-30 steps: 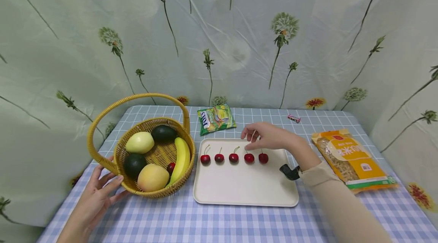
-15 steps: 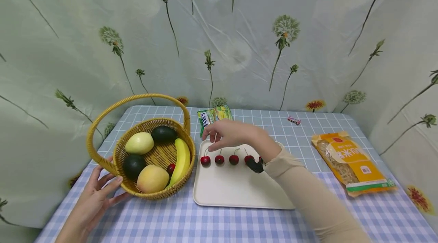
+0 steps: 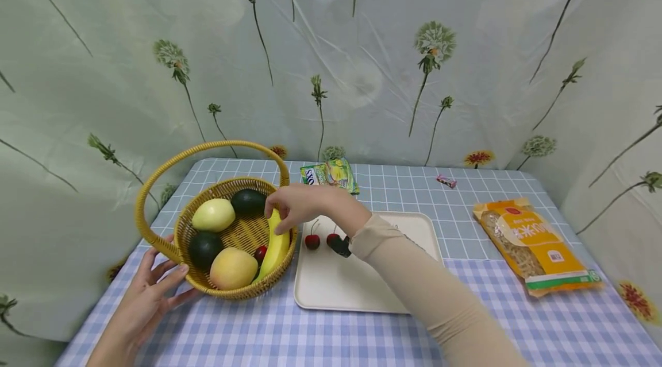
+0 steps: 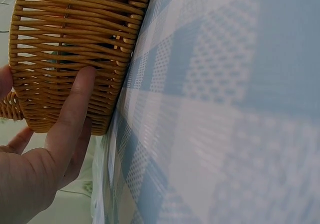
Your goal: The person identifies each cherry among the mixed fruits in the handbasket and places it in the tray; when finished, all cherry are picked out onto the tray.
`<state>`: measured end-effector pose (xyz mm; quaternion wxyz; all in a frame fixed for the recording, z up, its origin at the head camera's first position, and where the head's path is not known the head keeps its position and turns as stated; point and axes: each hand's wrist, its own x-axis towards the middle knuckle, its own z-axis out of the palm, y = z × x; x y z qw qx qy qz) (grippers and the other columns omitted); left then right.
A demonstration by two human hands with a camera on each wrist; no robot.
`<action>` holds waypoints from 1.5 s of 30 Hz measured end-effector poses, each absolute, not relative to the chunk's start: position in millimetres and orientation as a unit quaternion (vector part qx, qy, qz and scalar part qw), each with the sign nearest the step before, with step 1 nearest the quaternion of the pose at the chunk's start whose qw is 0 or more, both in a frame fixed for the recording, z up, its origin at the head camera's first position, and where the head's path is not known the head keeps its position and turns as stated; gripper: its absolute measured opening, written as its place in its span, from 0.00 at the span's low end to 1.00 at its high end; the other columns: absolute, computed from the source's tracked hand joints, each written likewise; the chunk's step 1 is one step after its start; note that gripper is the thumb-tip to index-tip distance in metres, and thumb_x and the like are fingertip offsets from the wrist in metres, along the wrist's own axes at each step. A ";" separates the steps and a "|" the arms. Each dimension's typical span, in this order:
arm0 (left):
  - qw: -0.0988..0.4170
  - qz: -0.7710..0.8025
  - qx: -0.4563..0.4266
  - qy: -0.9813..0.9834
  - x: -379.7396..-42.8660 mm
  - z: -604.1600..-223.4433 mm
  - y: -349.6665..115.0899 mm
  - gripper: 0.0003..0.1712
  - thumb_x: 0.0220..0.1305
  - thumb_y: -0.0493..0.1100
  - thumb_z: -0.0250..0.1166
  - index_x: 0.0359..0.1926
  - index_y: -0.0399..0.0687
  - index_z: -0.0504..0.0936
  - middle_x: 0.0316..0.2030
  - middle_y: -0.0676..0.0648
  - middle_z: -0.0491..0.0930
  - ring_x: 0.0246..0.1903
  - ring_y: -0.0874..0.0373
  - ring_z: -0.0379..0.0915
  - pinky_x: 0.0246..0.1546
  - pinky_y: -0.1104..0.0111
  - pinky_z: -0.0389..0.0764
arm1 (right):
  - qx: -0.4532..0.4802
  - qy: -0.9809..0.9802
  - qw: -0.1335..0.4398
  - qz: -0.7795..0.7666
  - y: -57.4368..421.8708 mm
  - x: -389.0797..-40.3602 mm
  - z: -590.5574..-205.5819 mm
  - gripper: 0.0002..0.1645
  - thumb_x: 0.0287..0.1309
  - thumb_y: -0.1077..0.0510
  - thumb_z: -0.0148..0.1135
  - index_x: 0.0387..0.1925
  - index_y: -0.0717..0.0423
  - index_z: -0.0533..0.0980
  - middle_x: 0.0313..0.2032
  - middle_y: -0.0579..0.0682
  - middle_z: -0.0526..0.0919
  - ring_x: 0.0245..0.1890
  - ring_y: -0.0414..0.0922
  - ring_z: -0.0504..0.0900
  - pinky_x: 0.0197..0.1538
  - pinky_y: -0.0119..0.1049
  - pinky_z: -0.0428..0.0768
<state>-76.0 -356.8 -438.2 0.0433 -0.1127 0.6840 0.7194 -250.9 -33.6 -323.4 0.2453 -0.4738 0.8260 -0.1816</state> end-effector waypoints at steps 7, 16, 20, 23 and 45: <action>0.040 0.724 -0.114 0.679 -76.5 -438.2 -357.9 0.39 0.82 0.37 0.58 0.78 0.78 0.52 0.55 0.64 0.75 0.51 0.68 0.82 0.45 0.59 0.90 | -0.453 0.837 0.276 -0.136 -70.5 -254.9 -331.1 0.25 0.70 0.51 0.73 0.64 0.52 0.80 0.47 0.48 0.82 0.40 0.40 0.79 0.41 0.30 0.78; 0.036 0.722 -0.101 0.683 -77.2 -439.8 -358.8 0.41 0.82 0.37 0.59 0.80 0.76 0.52 0.58 0.61 0.71 0.53 0.70 0.80 0.46 0.59 0.90 | -0.417 0.840 0.339 -0.070 -103.5 -244.5 -333.6 0.28 0.68 0.48 0.75 0.66 0.46 0.79 0.55 0.43 0.83 0.44 0.41 0.88 0.50 0.33 0.85; 0.036 0.719 -0.100 0.687 -77.3 -439.7 -358.4 0.41 0.82 0.38 0.60 0.81 0.76 0.51 0.58 0.60 0.71 0.52 0.69 0.80 0.46 0.59 0.90 | -0.400 0.841 0.361 -0.048 -111.6 -239.9 -332.5 0.29 0.68 0.49 0.75 0.67 0.45 0.78 0.52 0.42 0.83 0.42 0.39 0.88 0.48 0.29 0.84; 0.036 0.720 -0.102 0.686 -77.3 -439.5 -358.3 0.41 0.82 0.38 0.60 0.81 0.76 0.52 0.59 0.61 0.70 0.53 0.70 0.80 0.46 0.59 0.90 | -0.388 0.843 0.371 -0.032 -115.0 -238.3 -332.4 0.28 0.68 0.51 0.75 0.67 0.45 0.79 0.51 0.40 0.83 0.41 0.37 0.87 0.45 0.27 0.84; 0.037 0.719 -0.102 0.686 -76.2 -438.7 -358.0 0.41 0.81 0.37 0.60 0.80 0.76 0.52 0.58 0.62 0.72 0.52 0.70 0.80 0.46 0.59 0.90 | -0.378 0.837 0.395 0.000 -127.5 -236.4 -338.7 0.05 0.68 0.57 0.74 0.44 0.48 0.88 0.39 0.40 0.88 0.32 0.34 0.82 0.38 0.23 0.83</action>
